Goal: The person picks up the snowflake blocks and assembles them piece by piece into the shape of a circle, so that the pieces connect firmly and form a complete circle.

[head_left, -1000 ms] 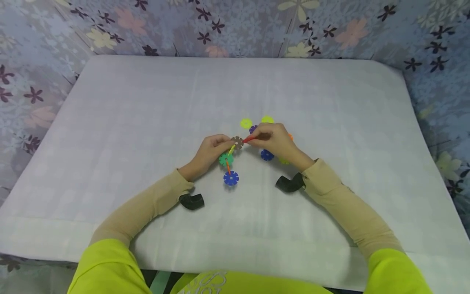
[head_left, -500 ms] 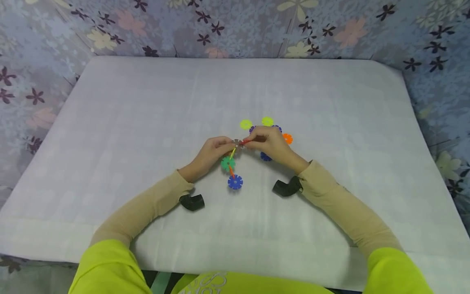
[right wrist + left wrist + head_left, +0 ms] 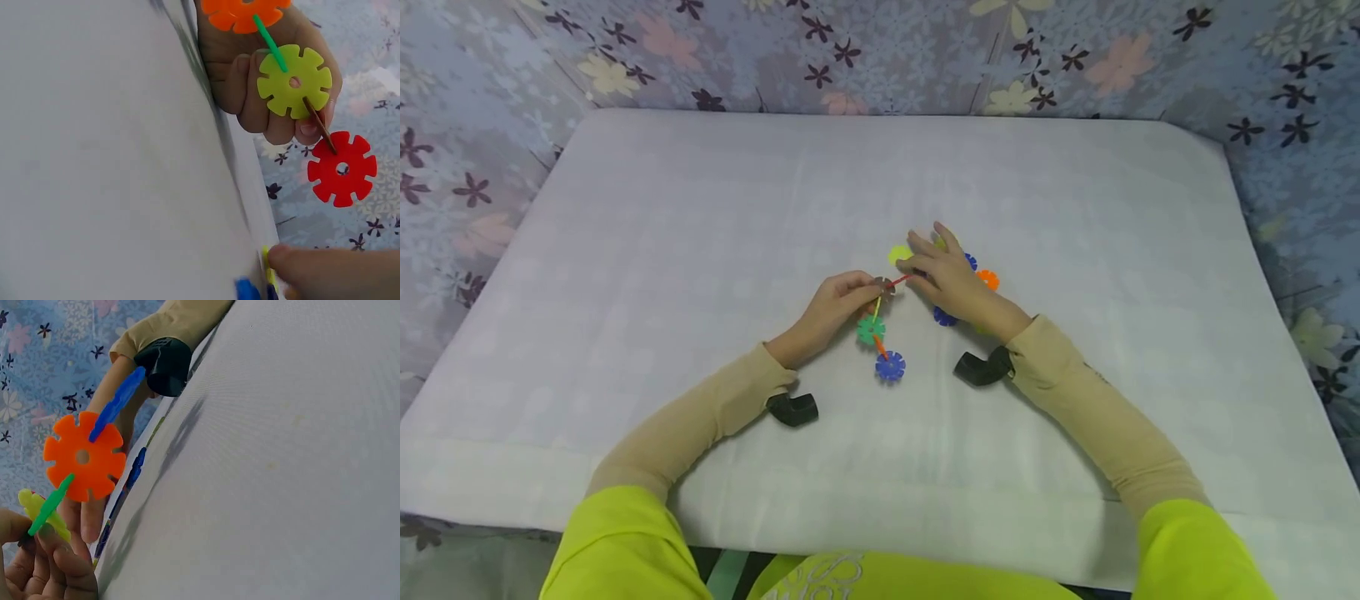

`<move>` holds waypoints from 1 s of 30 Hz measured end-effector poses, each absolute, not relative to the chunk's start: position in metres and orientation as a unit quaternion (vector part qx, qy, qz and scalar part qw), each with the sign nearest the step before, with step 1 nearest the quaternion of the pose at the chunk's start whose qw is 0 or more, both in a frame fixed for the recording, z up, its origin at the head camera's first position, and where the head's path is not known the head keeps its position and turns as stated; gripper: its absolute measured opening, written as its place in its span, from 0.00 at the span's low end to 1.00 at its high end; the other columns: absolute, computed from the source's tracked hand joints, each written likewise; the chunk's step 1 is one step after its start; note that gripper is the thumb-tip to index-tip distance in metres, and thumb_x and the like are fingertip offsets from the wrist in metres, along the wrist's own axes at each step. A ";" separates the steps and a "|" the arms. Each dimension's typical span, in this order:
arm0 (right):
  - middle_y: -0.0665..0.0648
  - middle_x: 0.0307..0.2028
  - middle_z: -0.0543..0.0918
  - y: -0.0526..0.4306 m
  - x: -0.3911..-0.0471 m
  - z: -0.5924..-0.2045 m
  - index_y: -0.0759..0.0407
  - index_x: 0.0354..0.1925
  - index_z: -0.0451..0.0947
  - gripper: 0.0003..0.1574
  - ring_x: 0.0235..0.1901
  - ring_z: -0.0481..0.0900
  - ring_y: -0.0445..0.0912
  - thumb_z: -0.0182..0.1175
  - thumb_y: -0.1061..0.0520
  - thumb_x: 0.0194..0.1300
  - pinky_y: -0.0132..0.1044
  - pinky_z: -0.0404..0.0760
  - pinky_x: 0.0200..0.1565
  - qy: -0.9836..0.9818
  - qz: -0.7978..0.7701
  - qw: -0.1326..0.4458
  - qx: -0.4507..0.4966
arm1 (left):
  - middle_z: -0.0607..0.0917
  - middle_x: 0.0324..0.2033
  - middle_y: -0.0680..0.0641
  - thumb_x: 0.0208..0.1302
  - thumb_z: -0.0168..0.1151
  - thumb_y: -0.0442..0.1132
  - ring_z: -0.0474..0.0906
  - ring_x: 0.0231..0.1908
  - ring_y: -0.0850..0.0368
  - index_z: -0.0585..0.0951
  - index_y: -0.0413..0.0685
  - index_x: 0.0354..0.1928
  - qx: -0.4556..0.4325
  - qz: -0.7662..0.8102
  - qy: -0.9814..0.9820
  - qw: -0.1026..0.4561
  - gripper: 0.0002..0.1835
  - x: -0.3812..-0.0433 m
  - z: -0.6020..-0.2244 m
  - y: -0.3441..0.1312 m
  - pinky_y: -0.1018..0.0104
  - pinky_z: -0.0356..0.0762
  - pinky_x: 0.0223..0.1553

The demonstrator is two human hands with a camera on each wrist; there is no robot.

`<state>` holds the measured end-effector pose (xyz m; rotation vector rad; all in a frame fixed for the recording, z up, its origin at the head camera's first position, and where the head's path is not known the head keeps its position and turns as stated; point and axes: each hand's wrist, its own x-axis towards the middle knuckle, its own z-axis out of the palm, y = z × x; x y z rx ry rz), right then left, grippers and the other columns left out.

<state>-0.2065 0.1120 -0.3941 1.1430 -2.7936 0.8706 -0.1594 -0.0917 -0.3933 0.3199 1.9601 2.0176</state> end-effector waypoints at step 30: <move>0.62 0.27 0.77 0.137 -0.191 -0.379 0.68 0.41 0.71 0.11 0.22 0.77 0.48 0.56 0.62 0.62 0.36 0.77 0.27 -0.683 0.685 -0.206 0.148 | 0.71 0.17 0.50 0.64 0.53 0.36 0.62 0.19 0.60 0.77 0.34 0.32 0.109 0.676 0.714 0.143 0.10 -0.160 -0.394 -0.088 0.70 0.62 0.24</move>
